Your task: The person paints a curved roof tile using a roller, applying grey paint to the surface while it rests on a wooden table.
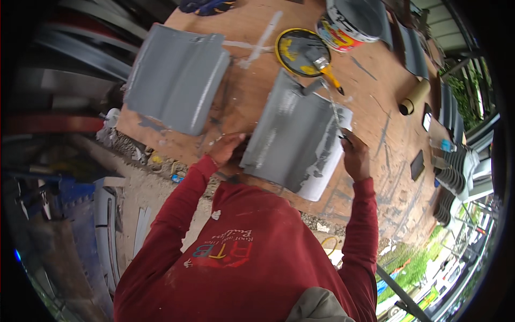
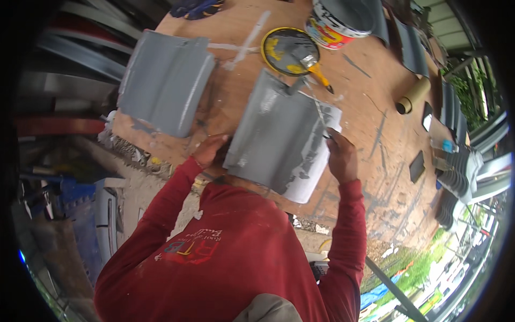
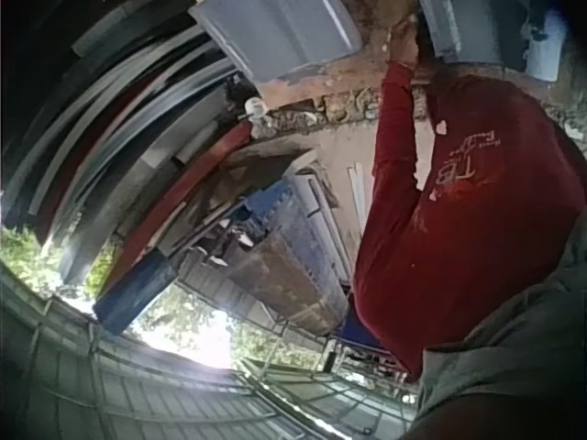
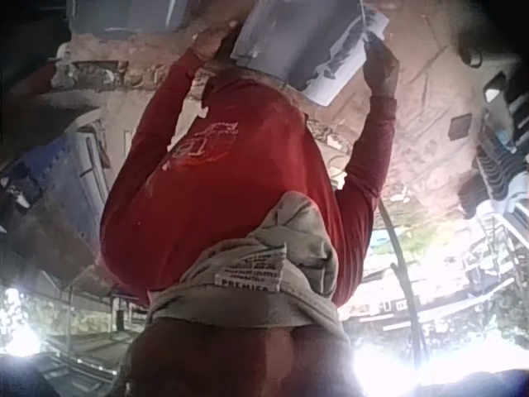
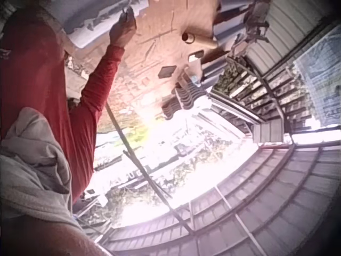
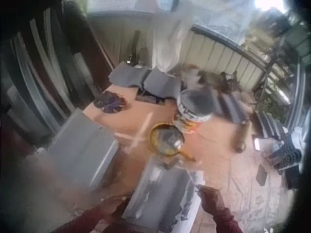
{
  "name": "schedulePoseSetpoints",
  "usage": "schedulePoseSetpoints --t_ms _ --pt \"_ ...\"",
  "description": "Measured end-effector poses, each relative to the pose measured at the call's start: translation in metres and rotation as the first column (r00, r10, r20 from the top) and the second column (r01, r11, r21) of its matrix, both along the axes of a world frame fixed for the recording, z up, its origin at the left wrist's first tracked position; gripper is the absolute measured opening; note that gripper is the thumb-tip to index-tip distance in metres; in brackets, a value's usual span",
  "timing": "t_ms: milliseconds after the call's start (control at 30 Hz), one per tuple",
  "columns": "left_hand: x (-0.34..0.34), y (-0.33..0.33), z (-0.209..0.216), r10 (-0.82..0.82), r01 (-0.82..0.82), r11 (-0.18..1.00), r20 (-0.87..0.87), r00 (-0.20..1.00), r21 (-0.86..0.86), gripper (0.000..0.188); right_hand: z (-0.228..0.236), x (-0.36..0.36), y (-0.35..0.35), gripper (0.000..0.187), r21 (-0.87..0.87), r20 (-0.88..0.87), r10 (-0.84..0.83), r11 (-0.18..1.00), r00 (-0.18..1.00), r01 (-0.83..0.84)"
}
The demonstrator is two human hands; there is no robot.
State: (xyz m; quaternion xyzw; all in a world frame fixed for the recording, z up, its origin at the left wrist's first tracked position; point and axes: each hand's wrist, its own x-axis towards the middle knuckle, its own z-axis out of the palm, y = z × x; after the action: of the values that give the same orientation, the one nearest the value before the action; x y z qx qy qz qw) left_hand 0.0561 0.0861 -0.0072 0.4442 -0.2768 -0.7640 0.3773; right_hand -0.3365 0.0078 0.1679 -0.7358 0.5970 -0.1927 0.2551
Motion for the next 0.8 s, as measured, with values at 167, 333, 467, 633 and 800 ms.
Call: schedulePoseSetpoints --t_ms 167,333,467,633,800 --pt "-0.003 -0.001 0.013 0.015 0.001 0.995 -0.155 0.988 0.104 0.044 0.033 -0.044 0.015 0.03 -0.046 -0.09 -0.049 0.998 0.995 0.045" --pt "0.005 -0.006 0.023 -0.023 0.035 0.988 -0.085 0.996 0.148 0.048 0.077 -0.047 0.033 0.04 0.022 -0.104 -0.22 0.974 0.97 0.224" --pt "0.012 -0.006 0.014 -0.043 0.056 0.994 -0.129 0.991 0.098 0.049 0.08 -0.047 0.038 0.036 -0.162 -0.137 -0.089 0.985 0.987 0.066" --pt "0.01 -0.003 0.001 -0.009 0.023 0.995 -0.13 0.991 0.101 0.047 0.086 -0.041 0.021 0.025 -0.162 -0.435 0.015 0.982 0.9 -0.095" --pt "0.006 -0.005 0.005 -0.027 0.034 0.998 -0.119 0.992 0.052 0.044 0.063 -0.031 -0.021 0.015 -0.16 -0.564 0.135 0.95 0.814 -0.269"
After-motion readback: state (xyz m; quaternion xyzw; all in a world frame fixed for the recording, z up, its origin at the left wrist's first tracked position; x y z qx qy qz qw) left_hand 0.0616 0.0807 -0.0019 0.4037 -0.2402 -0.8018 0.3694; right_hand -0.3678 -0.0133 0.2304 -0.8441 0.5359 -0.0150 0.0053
